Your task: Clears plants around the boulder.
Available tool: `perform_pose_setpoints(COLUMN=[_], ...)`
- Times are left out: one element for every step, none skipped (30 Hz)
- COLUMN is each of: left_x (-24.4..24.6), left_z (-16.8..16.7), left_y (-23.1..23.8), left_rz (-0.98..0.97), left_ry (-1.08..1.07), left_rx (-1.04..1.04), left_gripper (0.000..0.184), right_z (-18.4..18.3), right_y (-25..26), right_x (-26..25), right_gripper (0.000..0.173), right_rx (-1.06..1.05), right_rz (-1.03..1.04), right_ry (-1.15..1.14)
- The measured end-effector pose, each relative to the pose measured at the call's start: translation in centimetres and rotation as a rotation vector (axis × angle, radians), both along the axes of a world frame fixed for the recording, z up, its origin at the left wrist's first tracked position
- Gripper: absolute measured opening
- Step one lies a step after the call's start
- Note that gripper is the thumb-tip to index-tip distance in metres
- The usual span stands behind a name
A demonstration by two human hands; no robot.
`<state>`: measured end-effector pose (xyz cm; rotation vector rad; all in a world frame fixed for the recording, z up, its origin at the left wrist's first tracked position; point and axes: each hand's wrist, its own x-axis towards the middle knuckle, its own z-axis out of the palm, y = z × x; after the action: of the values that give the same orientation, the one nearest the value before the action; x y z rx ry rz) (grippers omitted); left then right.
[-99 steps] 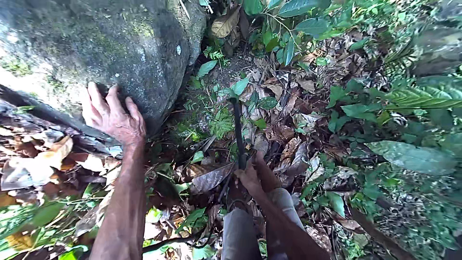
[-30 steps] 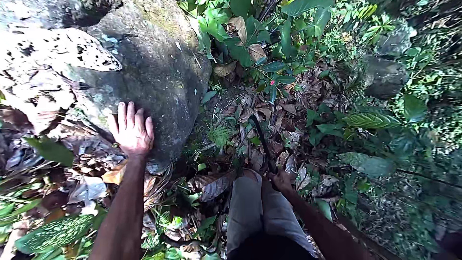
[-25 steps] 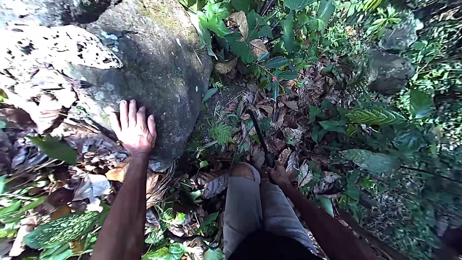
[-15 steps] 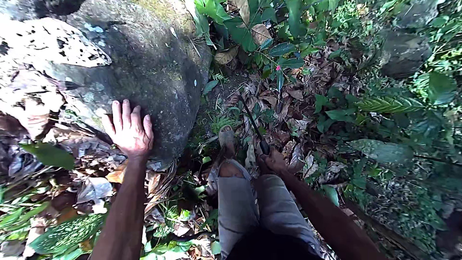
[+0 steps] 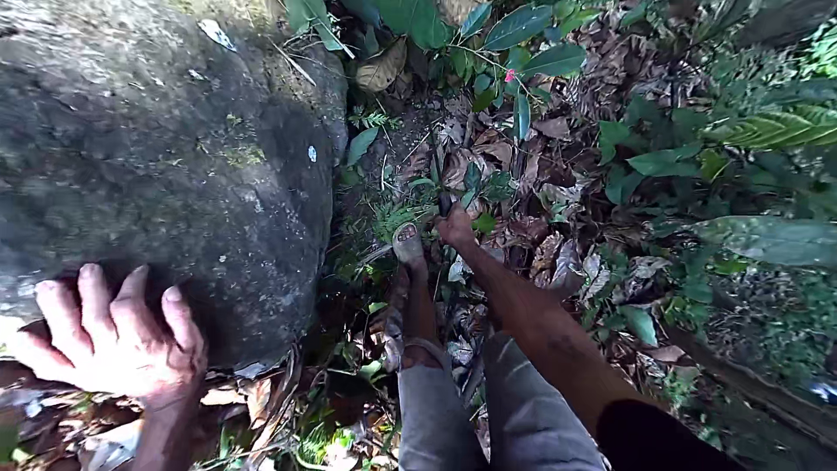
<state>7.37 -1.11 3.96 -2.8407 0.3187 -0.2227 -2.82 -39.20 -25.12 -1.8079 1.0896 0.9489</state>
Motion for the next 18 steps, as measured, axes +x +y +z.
perform_pose_setpoints(left_x=[-0.2,-0.3,-0.5,-0.6,-0.5,-0.4,-0.3,-0.3,-0.3,-0.1,0.1,0.3,0.2,0.2,0.2,0.3,0.4,0.4], left_z=[0.1,0.0,-0.1,-0.1,0.0,0.0,0.1,0.2,0.4,0.6,0.6,0.5,0.6,0.7,0.7,0.7,0.7,0.8], left_y=[0.2,0.5,0.9,1.1,1.2,1.2,1.4,1.6,1.6,1.5,1.3,1.2,1.1,1.1,1.0,0.9,0.6,0.4], left_rz=[0.018,0.045,0.071,0.088,0.099,0.109,0.113,0.112,0.097,0.072,0.042,0.018,-0.003,-0.022,-0.042,-0.066,-0.084,-0.093], left_ry=[0.015,0.033,0.054,0.078,0.101,0.119,0.138,0.150,0.160,0.161,0.152,0.140,0.134,0.137,0.130,0.118,0.106,0.100], left_rx=[0.001,-0.011,-0.024,-0.046,-0.068,-0.081,-0.086,-0.085,-0.075,-0.064,-0.049,-0.027,-0.012,-0.004,0.002,0.008,0.011,0.014], left_gripper=[0.048,0.049,0.051,0.052,0.053,0.054,0.055,0.055,0.054,0.052,0.049,0.047,0.046,0.046,0.045,0.044,0.044,0.045], right_z=[-0.9,-1.3,-1.3,-1.1,-0.8,-0.8,-0.3,0.5,1.3,1.9,2.3,2.7,3.1,3.5,3.5,3.2,2.7,2.1], right_y=[1.6,3.4,5.1,6.9,8.2,9.2,9.5,9.2,8.4,7.4,6.2,5.1,4.4,4.1,4.0,4.3,4.8,5.7], right_x=[0.4,0.9,1.1,0.6,-0.4,-1.7,-2.8,-4.0,-5.0,-5.8,-6.3,-6.5,-6.9,-7.1,-6.7,-5.8,-4.6,-3.4], right_gripper=[0.064,0.067,0.071,0.072,0.072,0.071,0.073,0.072,0.071,0.072,0.071,0.069,0.068,0.067,0.066,0.066,0.065,0.064], right_rx=[0.018,0.040,0.068,0.100,0.131,0.150,0.175,0.197,0.213,0.216,0.209,0.196,0.185,0.175,0.160,0.137,0.118,0.109], right_rz=[-0.027,-0.026,0.000,0.039,0.098,0.180,0.266,0.331,0.362,0.362,0.355,0.339,0.310,0.268,0.218,0.154,0.088,0.029], right_ry=[-0.010,-0.010,0.011,0.031,0.047,0.057,0.088,0.120,0.142,0.147,0.151,0.156,0.161,0.156,0.137,0.105,0.079,0.063])
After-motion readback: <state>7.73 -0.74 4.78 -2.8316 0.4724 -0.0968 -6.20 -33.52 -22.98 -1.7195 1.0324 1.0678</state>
